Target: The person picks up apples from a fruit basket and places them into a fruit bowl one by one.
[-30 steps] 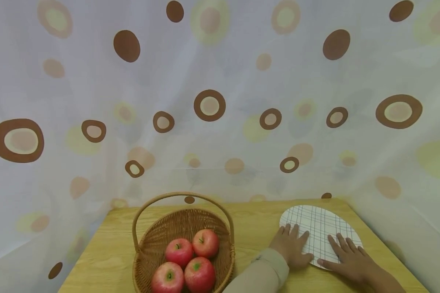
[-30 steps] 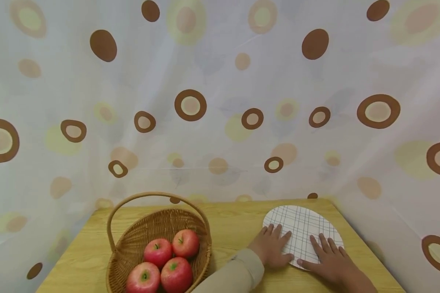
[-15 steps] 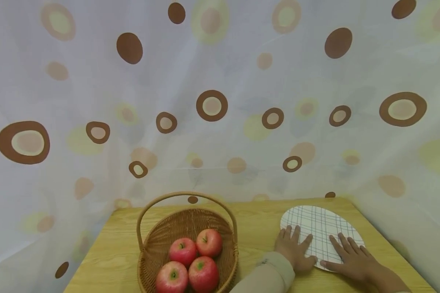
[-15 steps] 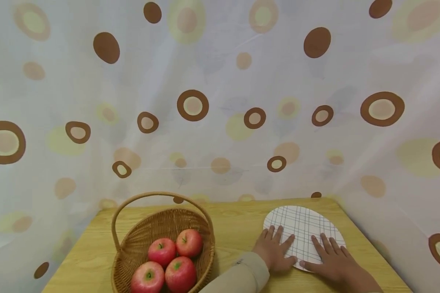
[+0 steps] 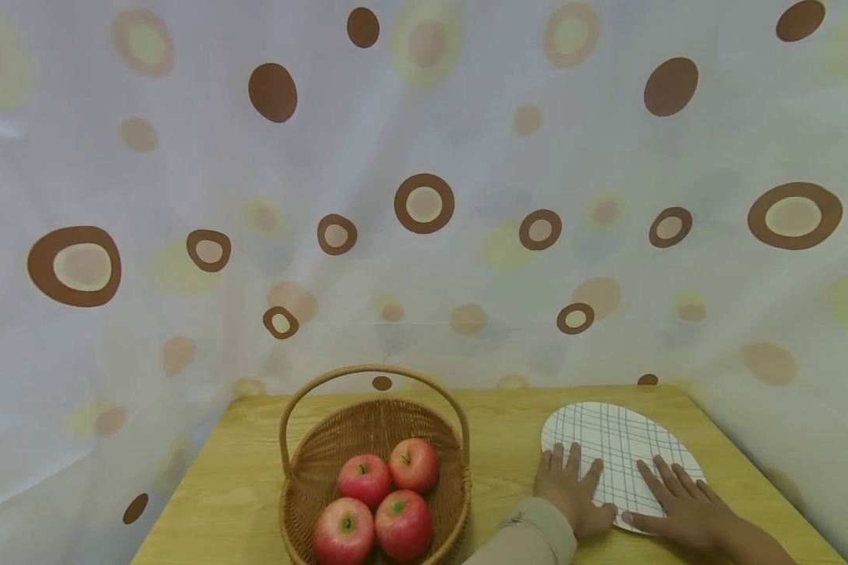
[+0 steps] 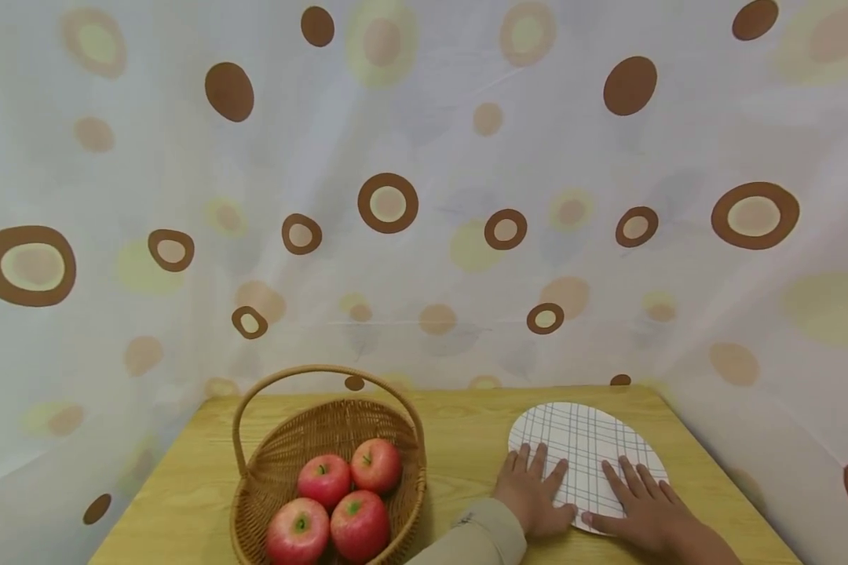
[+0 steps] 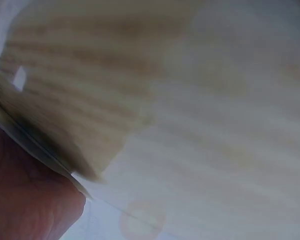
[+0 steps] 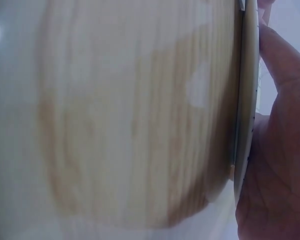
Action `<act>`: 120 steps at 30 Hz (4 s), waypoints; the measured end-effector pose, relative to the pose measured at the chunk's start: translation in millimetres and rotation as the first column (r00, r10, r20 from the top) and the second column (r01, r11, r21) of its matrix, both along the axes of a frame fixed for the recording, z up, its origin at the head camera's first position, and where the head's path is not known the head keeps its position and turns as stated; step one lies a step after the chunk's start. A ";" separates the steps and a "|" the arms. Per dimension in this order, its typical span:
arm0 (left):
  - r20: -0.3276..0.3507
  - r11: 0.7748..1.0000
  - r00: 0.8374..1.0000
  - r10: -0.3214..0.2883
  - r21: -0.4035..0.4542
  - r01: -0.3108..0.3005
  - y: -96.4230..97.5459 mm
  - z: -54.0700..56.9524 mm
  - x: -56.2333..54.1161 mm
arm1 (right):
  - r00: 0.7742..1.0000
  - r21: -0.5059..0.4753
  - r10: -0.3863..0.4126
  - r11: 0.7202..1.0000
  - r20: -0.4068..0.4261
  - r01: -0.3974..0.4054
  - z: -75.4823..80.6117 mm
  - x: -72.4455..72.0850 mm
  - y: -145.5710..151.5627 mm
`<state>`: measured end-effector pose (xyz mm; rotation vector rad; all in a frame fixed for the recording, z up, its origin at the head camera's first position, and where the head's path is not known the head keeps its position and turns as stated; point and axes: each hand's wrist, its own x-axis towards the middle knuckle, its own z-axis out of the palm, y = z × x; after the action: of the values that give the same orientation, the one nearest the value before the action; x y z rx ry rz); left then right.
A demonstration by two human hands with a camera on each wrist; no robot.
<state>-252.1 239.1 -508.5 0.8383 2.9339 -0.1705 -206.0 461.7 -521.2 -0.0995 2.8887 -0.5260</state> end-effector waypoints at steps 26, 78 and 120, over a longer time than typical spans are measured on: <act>0.025 0.999 0.999 0.040 0.028 -0.040 -15.7 -5.7 8.2 | 0.999 -0.015 0.031 0.999 -0.009 -0.031 -7.4 0.8 -14.3; 0.189 0.971 0.958 0.216 0.062 -0.232 -75.7 7.4 57.3 | 0.986 -0.054 0.164 0.985 -0.040 -0.166 -19.6 9.2 -66.6; 0.163 0.980 0.972 0.168 0.077 -0.182 -97.6 -4.3 61.6 | 0.950 0.043 0.208 0.978 -0.231 -0.204 -42.6 20.7 -77.3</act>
<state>-190.5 141.5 -512.9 0.5686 2.8655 0.0399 -185.3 384.4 -563.7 -0.4866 3.0586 -0.4771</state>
